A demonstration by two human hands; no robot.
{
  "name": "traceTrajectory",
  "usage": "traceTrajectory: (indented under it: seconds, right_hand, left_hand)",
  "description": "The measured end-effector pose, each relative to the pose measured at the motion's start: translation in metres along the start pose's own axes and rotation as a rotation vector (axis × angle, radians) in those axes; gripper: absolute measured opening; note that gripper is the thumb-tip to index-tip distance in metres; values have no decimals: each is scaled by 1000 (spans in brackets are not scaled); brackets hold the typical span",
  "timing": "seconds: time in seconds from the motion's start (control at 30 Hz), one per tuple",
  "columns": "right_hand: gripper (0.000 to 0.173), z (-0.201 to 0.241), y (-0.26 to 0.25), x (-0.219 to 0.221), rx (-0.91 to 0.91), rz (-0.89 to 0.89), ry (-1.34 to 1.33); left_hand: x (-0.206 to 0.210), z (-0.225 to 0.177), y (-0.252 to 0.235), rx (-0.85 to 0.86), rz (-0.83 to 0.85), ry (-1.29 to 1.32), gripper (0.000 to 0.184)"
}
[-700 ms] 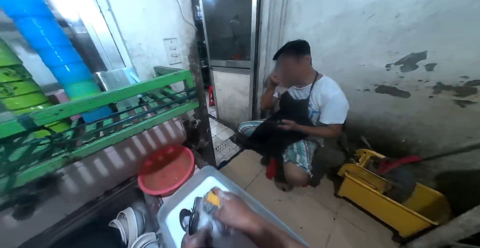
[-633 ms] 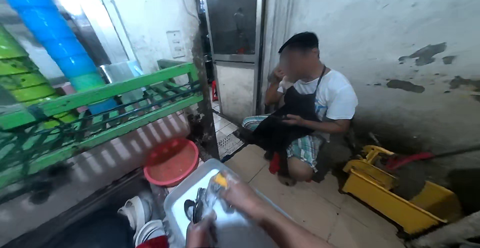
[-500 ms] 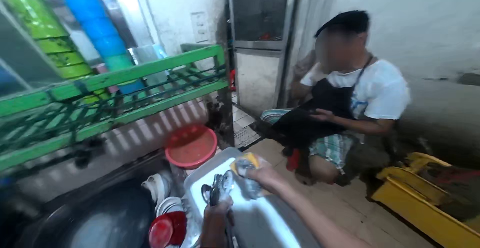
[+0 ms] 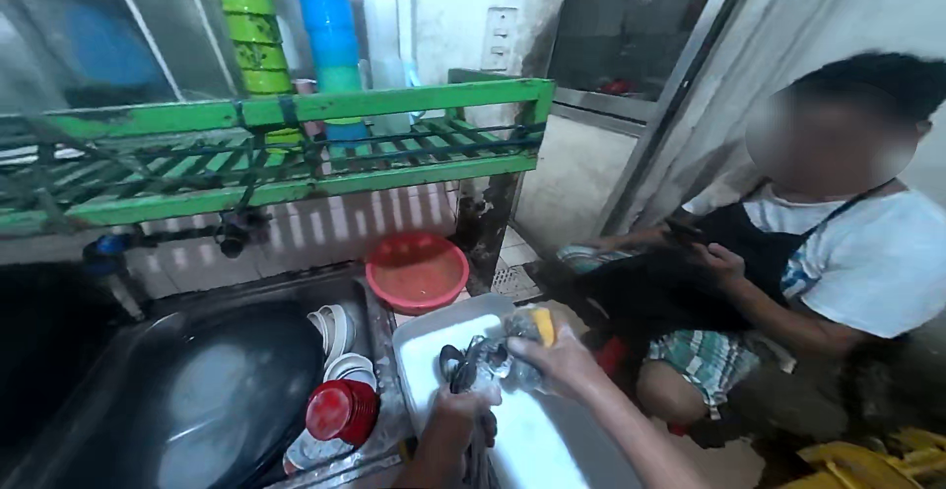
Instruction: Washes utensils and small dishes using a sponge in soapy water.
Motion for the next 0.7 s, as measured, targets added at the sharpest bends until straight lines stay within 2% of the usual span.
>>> traceTrajectory:
  seconds: [0.1,0.17,0.27,0.33,0.4,0.5,0.53,0.6,0.7]
  right_hand:
    - [75,6,9,13,-47,126,147]
    - [66,11,8,-2,-78,19,68]
    - [65,5,-5,-40,-100,-238,-250]
    - [66,0,-7,-41,-82,-281,-363]
    - [65,-3,2,-11,-52,-216,-306]
    - [77,-8,22,40,15,-60,-123]
    - [80,-9,22,42,14,-47,-90]
    - [73,-2,14,29,21,-17,12]
    - [62,5,0,10,119,171,295]
  left_hand:
    - [13,-1,2,-19,140,19,14]
    - [12,1,-2,-24,132,-11,19]
    - [6,3,-6,-37,63,-52,16]
    - [3,5,-9,-55,6,14,12]
    - [0,7,-12,-50,-32,81,10]
    - [-4,5,-11,-24,-43,117,13]
    - [-5,5,-10,-13,-41,130,16]
    - [-7,3,-7,13,-30,125,25]
    - [-9,-2,-7,50,-10,85,29]
Point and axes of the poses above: each hand's wrist, its own y-axis away from the middle knuckle, its own x-axis out of the palm, z = x × y, the point moved 8 cm from there along -y, towards the middle knuckle, and after that the axes turned 9 degrees about -y, right-handed, at the moved point
